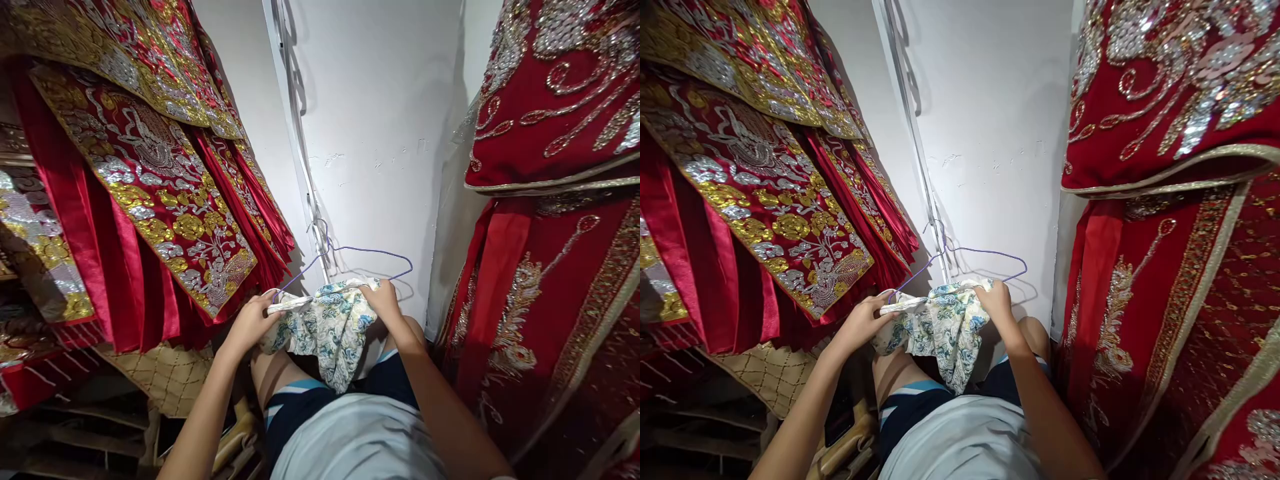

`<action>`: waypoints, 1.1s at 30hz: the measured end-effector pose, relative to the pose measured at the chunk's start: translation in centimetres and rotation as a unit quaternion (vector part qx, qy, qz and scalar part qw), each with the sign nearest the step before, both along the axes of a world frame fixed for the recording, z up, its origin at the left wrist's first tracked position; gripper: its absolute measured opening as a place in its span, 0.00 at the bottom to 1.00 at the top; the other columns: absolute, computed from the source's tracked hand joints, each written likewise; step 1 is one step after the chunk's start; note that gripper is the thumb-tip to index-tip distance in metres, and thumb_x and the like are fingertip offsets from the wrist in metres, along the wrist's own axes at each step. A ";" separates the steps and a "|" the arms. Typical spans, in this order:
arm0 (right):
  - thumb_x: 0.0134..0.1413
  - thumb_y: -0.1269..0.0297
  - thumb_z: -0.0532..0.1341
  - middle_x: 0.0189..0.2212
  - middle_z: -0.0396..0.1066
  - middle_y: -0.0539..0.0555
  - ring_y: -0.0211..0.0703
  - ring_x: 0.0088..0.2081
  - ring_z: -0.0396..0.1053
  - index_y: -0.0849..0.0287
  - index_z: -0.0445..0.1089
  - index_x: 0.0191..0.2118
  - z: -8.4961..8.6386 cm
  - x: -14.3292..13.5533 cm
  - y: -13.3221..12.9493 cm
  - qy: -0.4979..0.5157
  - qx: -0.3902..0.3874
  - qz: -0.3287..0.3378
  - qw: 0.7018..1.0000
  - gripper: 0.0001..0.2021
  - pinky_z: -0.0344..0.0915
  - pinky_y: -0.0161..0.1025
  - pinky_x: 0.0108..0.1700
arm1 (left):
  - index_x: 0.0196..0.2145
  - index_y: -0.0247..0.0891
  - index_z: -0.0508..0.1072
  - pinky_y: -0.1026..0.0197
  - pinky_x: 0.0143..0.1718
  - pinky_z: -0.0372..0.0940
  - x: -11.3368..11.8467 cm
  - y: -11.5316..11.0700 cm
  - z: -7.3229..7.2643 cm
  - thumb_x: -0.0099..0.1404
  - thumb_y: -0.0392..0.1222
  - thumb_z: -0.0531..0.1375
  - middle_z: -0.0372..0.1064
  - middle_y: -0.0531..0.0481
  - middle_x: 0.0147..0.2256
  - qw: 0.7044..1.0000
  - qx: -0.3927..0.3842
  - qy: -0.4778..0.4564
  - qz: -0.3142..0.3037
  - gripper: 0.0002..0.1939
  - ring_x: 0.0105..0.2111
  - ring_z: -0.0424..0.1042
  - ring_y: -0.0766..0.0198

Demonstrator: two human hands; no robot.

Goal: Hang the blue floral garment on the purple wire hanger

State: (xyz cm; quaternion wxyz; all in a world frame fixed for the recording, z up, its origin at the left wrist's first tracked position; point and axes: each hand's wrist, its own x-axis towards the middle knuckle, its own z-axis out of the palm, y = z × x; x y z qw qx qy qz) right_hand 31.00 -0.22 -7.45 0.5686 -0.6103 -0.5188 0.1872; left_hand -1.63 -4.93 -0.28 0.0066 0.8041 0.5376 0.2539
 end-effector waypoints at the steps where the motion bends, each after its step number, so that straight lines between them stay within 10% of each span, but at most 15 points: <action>1: 0.38 0.56 0.62 0.18 0.68 0.53 0.43 0.24 0.63 0.58 0.66 0.19 0.2 0.0 -0.3 -0.003 -0.003 0.000 1.000 0.11 0.56 0.37 0.26 | 0.22 0.41 0.69 0.51 0.50 0.64 0.5 0.3 0.6 0.61 0.50 0.59 0.75 0.39 0.50 1.000 0.013 -0.016 -0.012 0.15 0.52 0.71 0.43; 9: 0.45 0.59 0.59 0.23 0.70 0.52 0.44 0.28 0.65 0.60 0.69 0.27 -0.1 -1.6 -2.9 0.040 0.053 0.091 0.994 0.09 0.61 0.37 0.31 | 0.39 0.38 0.72 0.58 0.48 0.65 6.5 3.8 2.2 0.64 0.49 0.60 0.76 0.44 0.48 0.972 0.078 -0.189 -0.115 0.12 0.46 0.74 0.54; 13: 0.47 0.61 0.60 0.48 0.73 0.59 0.50 0.47 0.69 0.58 0.67 0.54 1.0 1.5 -2.6 0.036 0.173 -0.015 0.984 0.26 0.65 0.42 0.48 | 0.45 0.37 0.76 0.62 0.41 0.65 6.7 4.5 1.4 0.69 0.49 0.54 0.78 0.47 0.40 0.966 0.144 -0.193 -0.095 0.17 0.37 0.75 0.60; 16: 0.46 0.58 0.62 0.51 0.71 0.61 0.51 0.49 0.68 0.60 0.67 0.55 2.4 5.4 -1.6 0.029 0.193 -0.061 0.979 0.28 0.64 0.43 0.50 | 0.44 0.36 0.78 0.63 0.38 0.65 6.2 4.5 1.6 0.69 0.50 0.55 0.79 0.47 0.38 0.969 0.142 -0.182 -0.092 0.18 0.33 0.75 0.61; 20: 0.43 0.52 0.66 0.26 0.71 0.53 0.45 0.30 0.66 0.61 0.71 0.27 4.6 9.3 -1.8 -0.054 0.036 0.148 0.987 0.15 0.62 0.37 0.33 | 0.39 0.37 0.78 0.61 0.41 0.65 5.3 4.7 2.2 0.69 0.49 0.56 0.77 0.46 0.37 0.969 0.158 -0.155 -0.113 0.15 0.36 0.74 0.60; 24: 0.40 0.49 0.71 0.22 0.70 0.50 0.40 0.25 0.62 0.61 0.72 0.24 7.4 9.8 -4.7 -0.104 -0.107 0.347 0.926 0.18 0.57 0.34 0.25 | 0.31 0.37 0.73 0.59 0.44 0.65 3.5 5.7 2.0 0.63 0.49 0.62 0.70 0.44 0.40 0.952 0.229 -0.196 -0.053 0.12 0.41 0.71 0.59; 29: 0.41 0.46 0.72 0.13 0.61 0.47 0.34 0.16 0.54 0.59 0.65 0.15 11.6 7.8 -6.4 -0.094 -0.160 0.396 0.899 0.24 0.47 0.34 0.18 | 0.35 0.38 0.68 0.64 0.28 0.58 2.8 6.8 1.6 0.63 0.52 0.61 0.64 0.55 0.26 0.960 0.121 -0.250 -0.033 0.14 0.24 0.63 0.67; 33: 0.48 0.40 0.67 0.17 0.68 0.50 0.42 0.20 0.66 0.60 0.70 0.21 11.9 4.9 -5.6 0.081 -0.105 0.456 0.880 0.25 0.62 0.37 0.24 | 0.34 0.38 0.69 0.64 0.25 0.55 5.0 7.2 0.8 0.62 0.54 0.62 0.62 0.56 0.24 0.933 0.064 -0.345 -0.084 0.15 0.22 0.59 0.69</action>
